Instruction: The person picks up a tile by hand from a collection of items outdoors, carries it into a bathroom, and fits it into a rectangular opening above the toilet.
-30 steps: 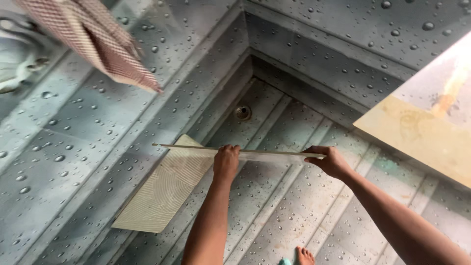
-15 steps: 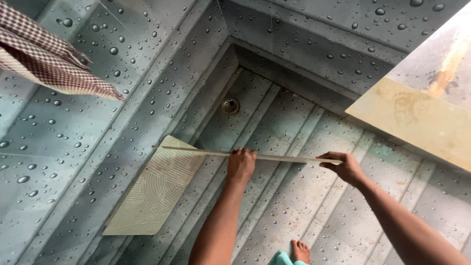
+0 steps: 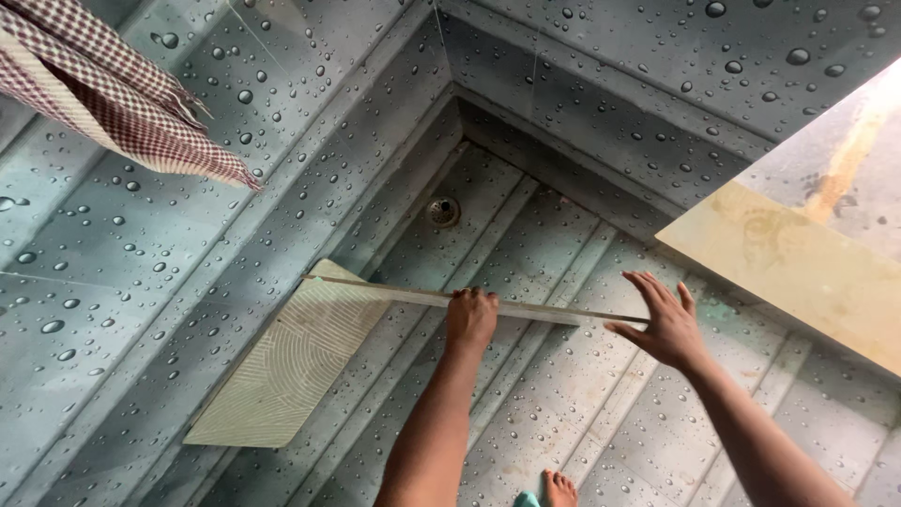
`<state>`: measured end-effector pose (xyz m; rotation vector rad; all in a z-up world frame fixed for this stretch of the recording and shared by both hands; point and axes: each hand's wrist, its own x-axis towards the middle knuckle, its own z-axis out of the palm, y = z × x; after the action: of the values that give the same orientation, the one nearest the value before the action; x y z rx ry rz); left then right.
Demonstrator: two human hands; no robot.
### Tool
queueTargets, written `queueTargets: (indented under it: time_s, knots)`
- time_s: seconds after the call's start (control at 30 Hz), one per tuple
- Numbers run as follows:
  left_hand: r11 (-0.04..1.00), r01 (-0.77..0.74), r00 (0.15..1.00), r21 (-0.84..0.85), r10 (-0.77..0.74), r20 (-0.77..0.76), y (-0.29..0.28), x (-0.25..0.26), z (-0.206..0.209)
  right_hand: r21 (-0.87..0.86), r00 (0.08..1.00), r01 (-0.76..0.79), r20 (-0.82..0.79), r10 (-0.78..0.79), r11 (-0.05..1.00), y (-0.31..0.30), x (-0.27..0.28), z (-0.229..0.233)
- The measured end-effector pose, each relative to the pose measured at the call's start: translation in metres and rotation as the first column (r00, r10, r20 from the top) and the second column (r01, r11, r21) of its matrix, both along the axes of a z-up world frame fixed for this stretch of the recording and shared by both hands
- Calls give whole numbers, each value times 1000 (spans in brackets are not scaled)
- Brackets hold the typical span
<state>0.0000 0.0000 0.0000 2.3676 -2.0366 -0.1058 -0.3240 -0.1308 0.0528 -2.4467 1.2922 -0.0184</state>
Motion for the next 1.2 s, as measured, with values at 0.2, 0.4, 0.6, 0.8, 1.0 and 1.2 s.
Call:
queueTargets:
  time_s: [0.2,0.4,0.6,0.8,1.0,1.2]
  knots:
    - [998,29,1000,54,-29,-4,-12,-13,-1,-120,981,-181,46,188,976,37,114,-16]
    - [956,-51,951,-289,-42,-307,34,56,61,48,983,58,-180,-49,997,64,153,-61]
    - [714,-315,935,-625,121,-333,110,225,66,-81,980,73,-179,-86,994,56,139,-70]
    - [935,-322,787,-150,177,-591,138,304,28,-35,992,121,-39,-123,992,56,136,-58]
    - [947,-322,752,15,266,-603,115,301,10,-30,983,109,-147,-112,994,70,127,-69]
    - [956,-293,816,-12,244,-524,123,309,-6,-10,985,128,-113,-128,992,86,134,-67]
